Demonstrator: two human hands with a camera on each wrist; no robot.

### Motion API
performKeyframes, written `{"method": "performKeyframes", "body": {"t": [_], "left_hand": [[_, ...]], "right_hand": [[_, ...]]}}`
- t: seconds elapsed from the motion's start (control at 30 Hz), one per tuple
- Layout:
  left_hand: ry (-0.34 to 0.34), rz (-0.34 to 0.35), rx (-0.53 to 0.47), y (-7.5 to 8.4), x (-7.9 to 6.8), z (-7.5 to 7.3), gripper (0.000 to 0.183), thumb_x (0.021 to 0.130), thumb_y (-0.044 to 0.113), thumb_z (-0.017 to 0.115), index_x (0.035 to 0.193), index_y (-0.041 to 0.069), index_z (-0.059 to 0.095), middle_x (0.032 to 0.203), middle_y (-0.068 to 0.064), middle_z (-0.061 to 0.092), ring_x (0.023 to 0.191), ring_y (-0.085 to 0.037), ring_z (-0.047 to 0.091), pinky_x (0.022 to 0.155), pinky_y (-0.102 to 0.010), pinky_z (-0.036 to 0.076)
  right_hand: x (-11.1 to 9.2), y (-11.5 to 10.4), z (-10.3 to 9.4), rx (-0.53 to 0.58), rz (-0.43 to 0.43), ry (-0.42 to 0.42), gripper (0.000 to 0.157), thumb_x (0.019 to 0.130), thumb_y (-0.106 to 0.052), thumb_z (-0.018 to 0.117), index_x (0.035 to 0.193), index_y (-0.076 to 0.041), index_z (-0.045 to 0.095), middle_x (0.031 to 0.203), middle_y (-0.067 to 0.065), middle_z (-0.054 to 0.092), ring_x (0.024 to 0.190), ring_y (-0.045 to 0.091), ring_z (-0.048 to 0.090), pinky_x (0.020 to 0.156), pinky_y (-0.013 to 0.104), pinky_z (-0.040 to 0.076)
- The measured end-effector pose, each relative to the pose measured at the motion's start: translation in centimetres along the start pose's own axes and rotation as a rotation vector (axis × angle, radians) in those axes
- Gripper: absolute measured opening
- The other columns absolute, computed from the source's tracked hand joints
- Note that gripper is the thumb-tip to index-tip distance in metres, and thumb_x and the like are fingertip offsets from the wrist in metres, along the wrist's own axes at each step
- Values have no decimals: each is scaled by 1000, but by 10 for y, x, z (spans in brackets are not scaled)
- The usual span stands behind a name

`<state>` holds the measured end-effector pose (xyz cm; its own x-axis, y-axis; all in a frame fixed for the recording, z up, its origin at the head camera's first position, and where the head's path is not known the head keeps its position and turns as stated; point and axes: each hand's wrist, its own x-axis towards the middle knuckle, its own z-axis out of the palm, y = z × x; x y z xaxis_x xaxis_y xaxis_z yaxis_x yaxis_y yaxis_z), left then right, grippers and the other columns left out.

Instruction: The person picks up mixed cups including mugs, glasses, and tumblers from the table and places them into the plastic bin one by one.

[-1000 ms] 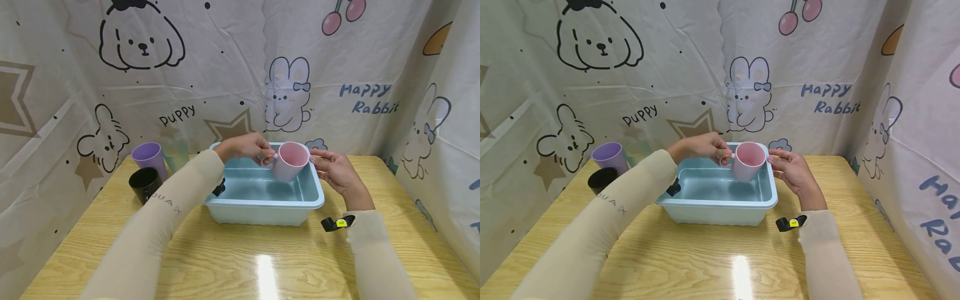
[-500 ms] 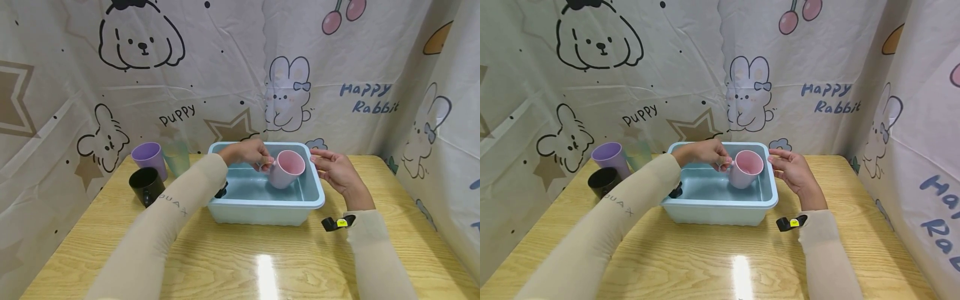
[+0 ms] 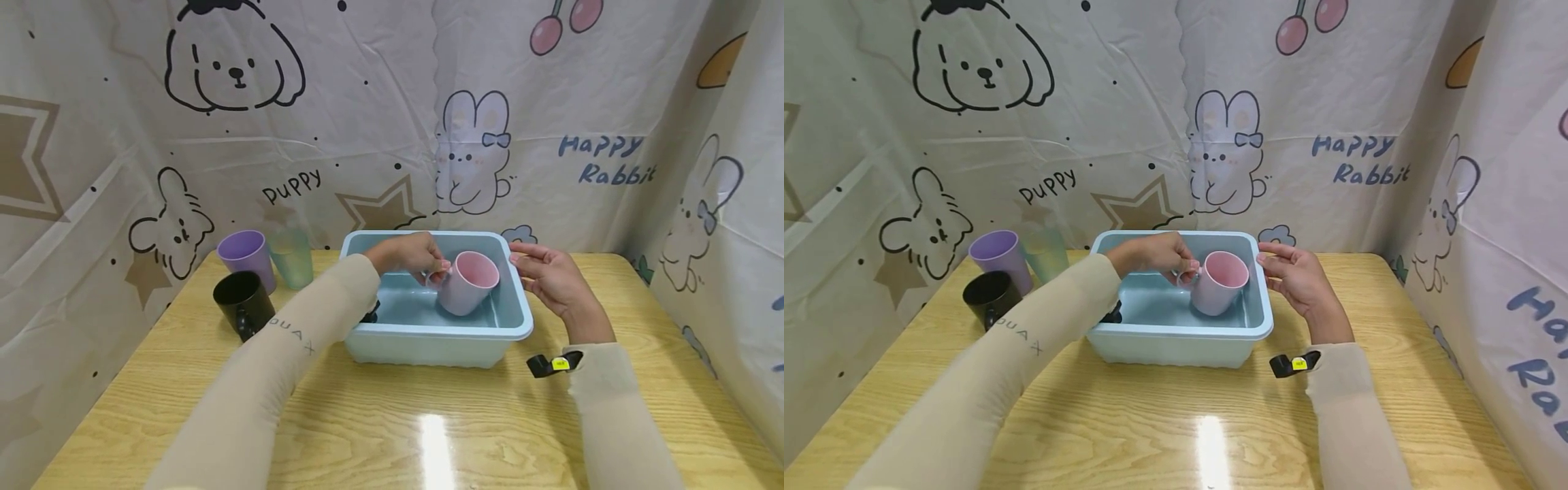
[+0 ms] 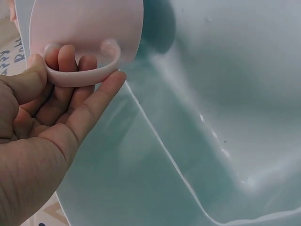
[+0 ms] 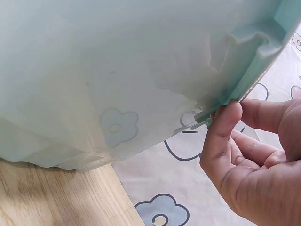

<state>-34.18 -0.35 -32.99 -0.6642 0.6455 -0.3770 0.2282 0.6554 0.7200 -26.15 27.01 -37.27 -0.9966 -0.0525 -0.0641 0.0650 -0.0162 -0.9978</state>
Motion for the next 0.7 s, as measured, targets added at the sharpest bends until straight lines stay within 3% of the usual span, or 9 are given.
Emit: {"method": "performKeyframes", "body": {"t": [0.7], "left_hand": [[-6, -69, -66, -3, 6, 4, 30, 105, 17, 59, 101, -9, 74, 87, -15, 70, 89, -24, 66, 94, -49, 56]], "right_hand": [[1, 0, -1, -4, -14, -16, 51, 99, -18, 70, 143, 3, 53, 108, -1, 70, 92, 12, 66, 79, 26, 58]]}}
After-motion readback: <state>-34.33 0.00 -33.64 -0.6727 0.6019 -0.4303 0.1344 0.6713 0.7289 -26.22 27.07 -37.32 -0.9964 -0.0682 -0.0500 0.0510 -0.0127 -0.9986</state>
